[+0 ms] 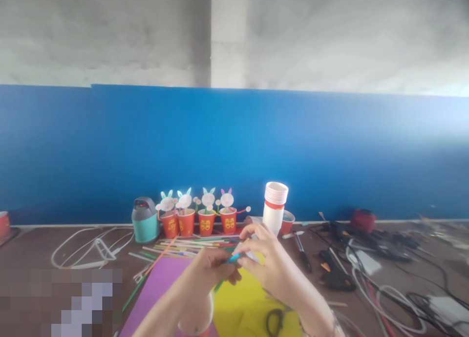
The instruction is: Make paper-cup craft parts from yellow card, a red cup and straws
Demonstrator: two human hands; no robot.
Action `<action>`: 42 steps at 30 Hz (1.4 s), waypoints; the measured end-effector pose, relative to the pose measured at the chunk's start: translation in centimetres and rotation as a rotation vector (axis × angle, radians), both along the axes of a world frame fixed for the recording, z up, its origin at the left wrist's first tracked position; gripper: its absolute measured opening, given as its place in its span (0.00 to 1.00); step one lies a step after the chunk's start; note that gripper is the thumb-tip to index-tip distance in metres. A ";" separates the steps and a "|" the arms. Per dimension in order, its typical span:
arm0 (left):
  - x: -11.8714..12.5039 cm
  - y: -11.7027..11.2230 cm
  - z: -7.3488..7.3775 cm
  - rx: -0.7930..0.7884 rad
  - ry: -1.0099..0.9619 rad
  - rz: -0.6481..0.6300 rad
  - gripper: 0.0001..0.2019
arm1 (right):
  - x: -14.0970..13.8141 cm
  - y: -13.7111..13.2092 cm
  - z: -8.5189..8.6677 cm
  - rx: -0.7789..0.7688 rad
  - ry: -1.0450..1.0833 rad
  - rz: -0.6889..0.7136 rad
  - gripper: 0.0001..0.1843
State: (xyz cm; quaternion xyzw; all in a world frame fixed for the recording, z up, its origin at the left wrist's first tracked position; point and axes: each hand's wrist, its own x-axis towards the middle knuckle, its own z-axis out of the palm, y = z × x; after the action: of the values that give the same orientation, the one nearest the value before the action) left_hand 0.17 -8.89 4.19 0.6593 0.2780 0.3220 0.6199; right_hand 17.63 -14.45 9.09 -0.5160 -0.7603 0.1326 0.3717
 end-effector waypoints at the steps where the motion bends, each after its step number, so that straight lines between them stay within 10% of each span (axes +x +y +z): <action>1: -0.1 0.0 0.0 -0.021 0.003 -0.019 0.18 | 0.0 -0.1 0.1 -0.008 0.000 0.010 0.07; 35: -2.4 -1.0 3.1 -0.049 0.390 -0.286 0.08 | -1.4 -1.3 0.6 -0.147 -0.189 0.213 0.17; 42: -1.7 -1.9 3.3 0.090 0.388 -0.124 0.07 | -0.6 -0.1 -0.1 -0.167 -0.037 0.204 0.18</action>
State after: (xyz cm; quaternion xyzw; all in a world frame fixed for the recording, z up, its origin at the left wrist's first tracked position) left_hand -1.48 -10.79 7.45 0.7517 0.3365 0.1625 0.5434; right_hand 17.00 -14.53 8.95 -0.4672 -0.8020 0.2231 0.2980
